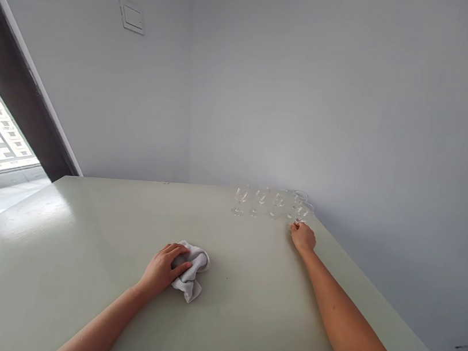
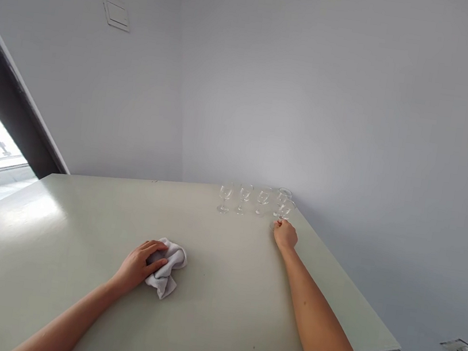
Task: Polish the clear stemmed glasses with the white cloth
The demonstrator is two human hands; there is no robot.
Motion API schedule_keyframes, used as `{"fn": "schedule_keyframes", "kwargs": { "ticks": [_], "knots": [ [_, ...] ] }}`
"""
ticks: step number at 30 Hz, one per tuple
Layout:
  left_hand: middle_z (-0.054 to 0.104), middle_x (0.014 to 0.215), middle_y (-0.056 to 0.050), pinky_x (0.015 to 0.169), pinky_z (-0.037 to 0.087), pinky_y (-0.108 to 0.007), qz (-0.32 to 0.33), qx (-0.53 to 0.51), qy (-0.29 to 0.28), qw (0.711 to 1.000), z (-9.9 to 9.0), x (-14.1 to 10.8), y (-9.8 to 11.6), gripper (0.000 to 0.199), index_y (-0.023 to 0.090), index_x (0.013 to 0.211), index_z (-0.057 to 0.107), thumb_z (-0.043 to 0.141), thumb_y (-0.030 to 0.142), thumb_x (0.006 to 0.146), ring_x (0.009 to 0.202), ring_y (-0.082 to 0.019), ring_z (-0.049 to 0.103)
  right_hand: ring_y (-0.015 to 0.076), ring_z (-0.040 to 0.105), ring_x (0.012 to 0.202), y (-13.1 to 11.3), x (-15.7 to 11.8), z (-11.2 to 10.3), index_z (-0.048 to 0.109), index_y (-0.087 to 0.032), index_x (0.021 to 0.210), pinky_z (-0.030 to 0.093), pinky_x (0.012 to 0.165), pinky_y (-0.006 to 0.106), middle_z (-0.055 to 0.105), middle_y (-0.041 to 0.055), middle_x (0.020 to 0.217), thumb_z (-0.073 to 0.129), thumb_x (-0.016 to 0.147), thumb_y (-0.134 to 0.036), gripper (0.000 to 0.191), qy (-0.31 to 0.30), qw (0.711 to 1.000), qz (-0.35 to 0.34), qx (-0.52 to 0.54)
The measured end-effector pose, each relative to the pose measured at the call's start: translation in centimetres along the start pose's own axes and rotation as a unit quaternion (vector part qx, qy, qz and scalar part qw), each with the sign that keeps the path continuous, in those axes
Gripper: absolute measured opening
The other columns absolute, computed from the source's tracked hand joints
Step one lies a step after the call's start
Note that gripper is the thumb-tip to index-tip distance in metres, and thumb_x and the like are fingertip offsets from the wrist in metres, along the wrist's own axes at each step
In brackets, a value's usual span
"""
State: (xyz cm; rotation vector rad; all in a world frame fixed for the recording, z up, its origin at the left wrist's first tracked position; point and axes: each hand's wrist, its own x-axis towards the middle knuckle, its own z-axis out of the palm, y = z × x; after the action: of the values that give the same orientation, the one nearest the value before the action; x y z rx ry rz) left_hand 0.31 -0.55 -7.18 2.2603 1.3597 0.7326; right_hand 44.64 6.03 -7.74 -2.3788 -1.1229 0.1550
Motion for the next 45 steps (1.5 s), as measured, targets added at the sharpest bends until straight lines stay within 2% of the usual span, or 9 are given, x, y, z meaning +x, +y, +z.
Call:
{"fn": "schedule_keyframes", "kwargs": {
  "ticks": [9, 12, 17, 21, 25, 31, 35, 39, 45],
  "knots": [
    [0.059, 0.102, -0.003, 0.084, 0.043, -0.032, 0.003, -0.002, 0.006, 1.0, -0.2, -0.2, 0.3, 0.029, 0.025, 0.099, 0.058, 0.051, 0.043, 0.079, 0.097, -0.018, 0.052, 0.0199, 0.057, 0.075, -1.0, -3.6, -1.2, 0.051, -0.017, 0.108, 0.039, 0.064, 0.029, 0.062, 0.0063, 0.085, 0.043, 0.078, -0.041, 0.039, 0.055, 0.997, -0.015, 0.056],
    [0.058, 0.105, -0.003, 0.085, 0.043, -0.032, 0.018, -0.005, 0.022, 1.0, 0.0, -0.3, 0.4, 0.026, 0.024, 0.1, 0.059, 0.055, 0.036, 0.077, 0.099, -0.018, 0.052, 0.0165, 0.056, 0.072, -4.1, -8.5, -1.4, 0.056, -0.02, 0.091, 0.04, 0.067, 0.028, 0.061, 0.0036, 0.082, 0.041, 0.08, -0.036, 0.025, 0.04, 0.975, -0.176, 0.133],
    [0.057, 0.104, -0.004, 0.087, 0.041, -0.034, 0.02, 0.031, 0.113, 0.993, -1.3, -0.5, 0.7, 0.026, 0.023, 0.095, 0.06, 0.044, 0.013, 0.077, 0.099, -0.018, 0.049, 0.0139, 0.054, 0.07, -10.6, -20.8, -1.3, 0.057, -0.022, 0.081, 0.041, 0.065, 0.025, 0.058, 0.0025, 0.078, 0.039, 0.086, -0.04, 0.025, -0.123, 0.848, -0.49, 0.156],
    [0.059, 0.096, -0.001, 0.078, 0.044, -0.029, 0.012, -0.004, -0.034, 0.999, -4.0, -1.5, 0.2, 0.027, 0.024, 0.093, 0.059, 0.044, 0.012, 0.074, 0.091, -0.016, 0.053, 0.0201, 0.054, 0.073, -13.2, -27.2, 0.2, 0.053, -0.022, 0.087, 0.04, 0.058, 0.029, 0.058, 0.0048, 0.086, 0.056, 0.072, -0.053, 0.035, -0.135, 0.803, -0.579, 0.052],
    [0.059, 0.104, 0.0, 0.083, 0.041, -0.031, 0.056, 0.044, -0.129, 0.989, -5.2, -2.4, -0.6, 0.029, 0.025, 0.095, 0.059, 0.062, 0.024, 0.066, 0.098, -0.019, 0.05, 0.0182, 0.056, 0.072, -13.9, -26.8, 2.1, 0.052, -0.021, 0.088, 0.038, 0.055, 0.026, 0.058, 0.0036, 0.086, 0.055, 0.073, -0.018, 0.016, -0.123, 0.833, -0.539, 0.022],
    [0.062, 0.082, -0.003, 0.074, 0.039, -0.032, 0.079, 0.155, 0.026, 0.984, -5.2, 0.8, 0.4, 0.019, 0.021, 0.086, 0.059, 0.043, 0.014, 0.081, 0.083, -0.018, 0.052, 0.0113, 0.054, 0.07, -14.4, -21.8, -0.4, 0.053, -0.019, 0.093, 0.039, 0.058, 0.022, 0.055, 0.0028, 0.088, 0.039, 0.068, 0.001, 0.035, -0.053, 0.861, -0.5, 0.08],
    [0.061, 0.098, -0.004, 0.08, 0.039, -0.034, 0.12, 0.181, 0.138, 0.966, -6.6, 4.1, 1.5, 0.025, 0.022, 0.088, 0.06, 0.038, 0.011, 0.082, 0.094, -0.018, 0.05, 0.0156, 0.051, 0.072, -14.4, -23.4, -4.4, 0.058, -0.019, 0.094, 0.038, 0.061, 0.026, 0.054, 0.0049, 0.079, 0.04, 0.074, -0.001, 0.033, 0.051, 0.825, -0.558, 0.072],
    [0.056, 0.115, -0.005, 0.086, 0.039, -0.036, 0.082, 0.206, 0.128, 0.967, -6.9, 4.9, 1.8, 0.036, 0.022, 0.092, 0.062, 0.036, 0.002, 0.076, 0.107, -0.02, 0.047, 0.0162, 0.052, 0.075, -13.5, -26.7, -6.5, 0.057, -0.022, 0.1, 0.04, 0.067, 0.028, 0.058, 0.0039, 0.085, 0.053, 0.078, -0.021, 0.023, -0.077, 0.76, -0.642, 0.061],
    [0.052, 0.122, -0.006, 0.093, 0.04, -0.034, 0.043, 0.129, -0.022, 0.991, -1.3, -0.2, 3.8, 0.039, 0.022, 0.119, 0.048, 0.044, 0.03, 0.082, 0.111, -0.02, 0.049, 0.0103, 0.051, 0.058, -11.7, -24.3, -4.5, 0.06, -0.022, 0.082, 0.036, 0.055, 0.022, 0.06, -0.0005, 0.071, 0.041, 0.086, -0.023, 0.019, -0.156, 0.825, -0.537, 0.083]
  ]
}}
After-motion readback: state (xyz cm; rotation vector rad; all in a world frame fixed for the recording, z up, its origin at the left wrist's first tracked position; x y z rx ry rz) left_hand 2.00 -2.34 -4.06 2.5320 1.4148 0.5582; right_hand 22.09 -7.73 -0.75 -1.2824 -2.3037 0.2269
